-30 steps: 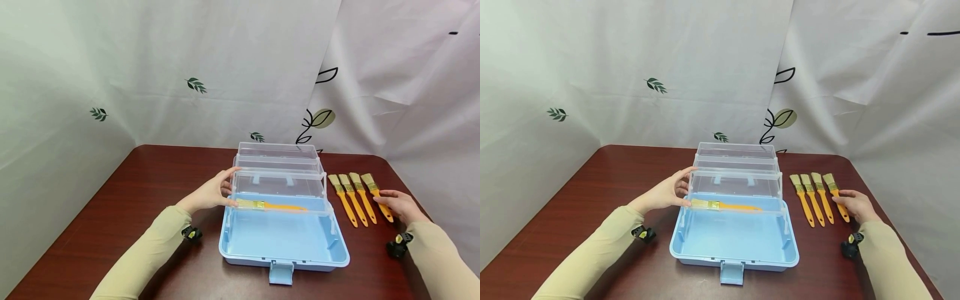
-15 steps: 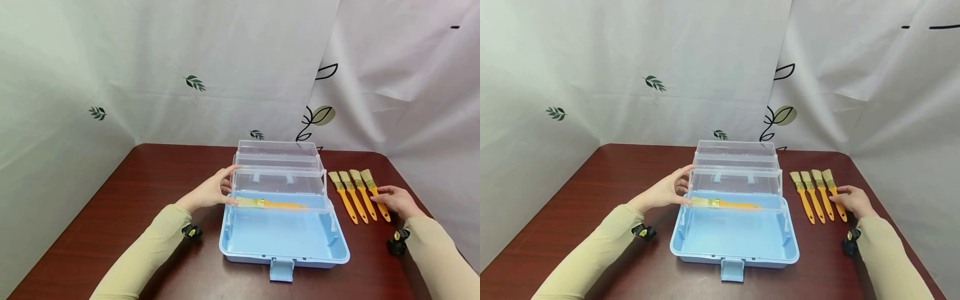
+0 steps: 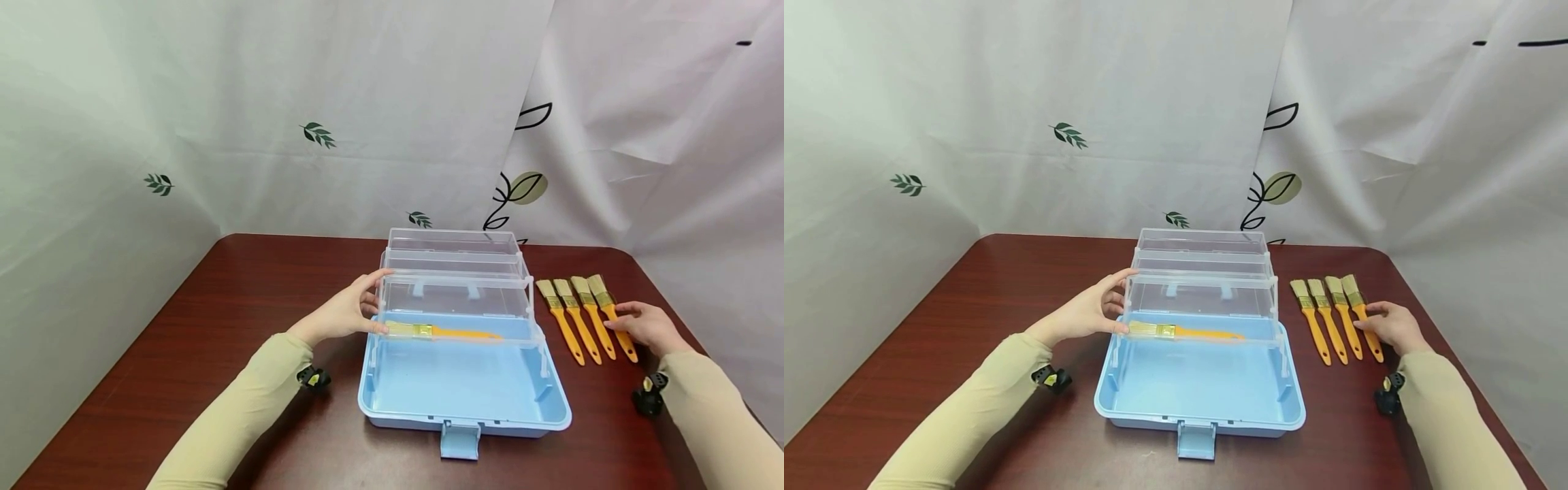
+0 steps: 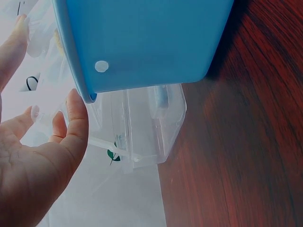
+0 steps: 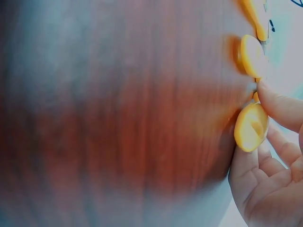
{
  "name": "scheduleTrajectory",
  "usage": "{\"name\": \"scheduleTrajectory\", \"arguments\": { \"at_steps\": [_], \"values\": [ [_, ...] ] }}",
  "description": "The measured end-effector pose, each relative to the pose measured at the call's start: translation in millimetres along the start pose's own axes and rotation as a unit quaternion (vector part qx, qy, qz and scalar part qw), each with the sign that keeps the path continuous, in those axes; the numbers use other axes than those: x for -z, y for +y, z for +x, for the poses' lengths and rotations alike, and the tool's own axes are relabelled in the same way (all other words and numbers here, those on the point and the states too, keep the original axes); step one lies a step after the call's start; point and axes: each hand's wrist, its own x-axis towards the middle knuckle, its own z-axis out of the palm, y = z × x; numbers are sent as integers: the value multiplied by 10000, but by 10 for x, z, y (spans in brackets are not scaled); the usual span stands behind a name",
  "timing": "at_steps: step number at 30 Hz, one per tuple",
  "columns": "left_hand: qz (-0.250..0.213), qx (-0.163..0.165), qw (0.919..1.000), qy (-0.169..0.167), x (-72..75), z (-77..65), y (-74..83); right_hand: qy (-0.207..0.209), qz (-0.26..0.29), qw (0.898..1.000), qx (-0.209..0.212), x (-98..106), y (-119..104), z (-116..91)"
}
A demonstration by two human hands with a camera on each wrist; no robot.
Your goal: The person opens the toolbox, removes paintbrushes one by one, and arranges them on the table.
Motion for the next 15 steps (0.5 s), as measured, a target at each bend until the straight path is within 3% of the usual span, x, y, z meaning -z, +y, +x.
{"name": "scheduleTrajectory", "arguments": {
  "at_steps": [15],
  "values": [
    [37,26,10000,-8,-1,-12,2,125,-220,9996,160,0,20,-26]
  ]
}}
